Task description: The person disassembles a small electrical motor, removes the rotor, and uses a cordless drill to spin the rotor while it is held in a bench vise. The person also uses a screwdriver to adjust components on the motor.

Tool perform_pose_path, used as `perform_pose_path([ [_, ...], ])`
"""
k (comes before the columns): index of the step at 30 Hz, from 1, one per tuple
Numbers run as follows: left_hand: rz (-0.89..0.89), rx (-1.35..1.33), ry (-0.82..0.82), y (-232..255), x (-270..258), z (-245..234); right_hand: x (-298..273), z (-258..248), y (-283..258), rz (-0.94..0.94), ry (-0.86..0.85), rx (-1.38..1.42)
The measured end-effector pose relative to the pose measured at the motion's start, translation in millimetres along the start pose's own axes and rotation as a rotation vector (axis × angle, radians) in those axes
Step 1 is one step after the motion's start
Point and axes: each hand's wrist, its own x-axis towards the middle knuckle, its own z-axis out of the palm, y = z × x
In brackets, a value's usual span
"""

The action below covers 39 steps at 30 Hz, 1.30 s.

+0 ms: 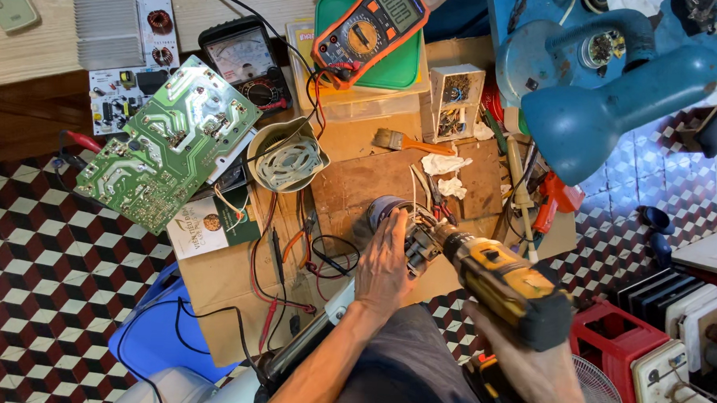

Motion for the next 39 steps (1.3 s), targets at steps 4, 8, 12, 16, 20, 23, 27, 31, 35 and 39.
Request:
perform_pose_path([
  [4, -0.033, -0.023, 0.014, 1.4, 1.5, 2.5, -11.1, -38.7, 36.7, -0.115, 0.217, 0.344],
  [8, -0.017, -0.010, 0.047, 6.6, 0.0, 1.0, -2.6, -69.4, 81.1, -0.058, 0.300, 0.440],
  [12, -0.050, 0.028, 0.039, 4.7, -0.1, 3.7, 41.2, -67.7, 129.0, -0.260, 0.313, 0.612],
  [16, -0.131, 0.103, -0.062, 4.8, 2.3, 4.5, 124.6, -59.2, 159.4, -0.333, 0.107, 0.791],
  [20, -0.076, 0.147, -0.029, 5.7, 0.8, 4.1, 234.5, -43.0, 175.5, -0.310, -0.137, 0.885],
  [23, -0.058, 0.183, 0.020, 12.6, 2.7, 2.9, 319.5, -32.7, 183.7, -0.269, -0.340, 0.943],
  [27, -0.166, 0.265, 0.107, 30.7, -8.3, 6.3, 401.5, -9.9, 179.9, -0.142, -0.569, 0.995],
  [31, -0.306, 0.266, 0.177, 53.6, -16.5, 1.7, 427.9, 0.5, 181.3, -0.026, -0.668, 1.023],
  [35, -0.340, 0.207, 0.309, 65.1, -24.4, -10.5, 437.5, 7.8, 173.1, -0.219, -0.288, 0.240],
  [39, -0.310, 0.184, 0.589, 62.8, -9.4, -26.8, 407.0, 16.8, 164.8, -0.440, 0.172, 0.011],
])
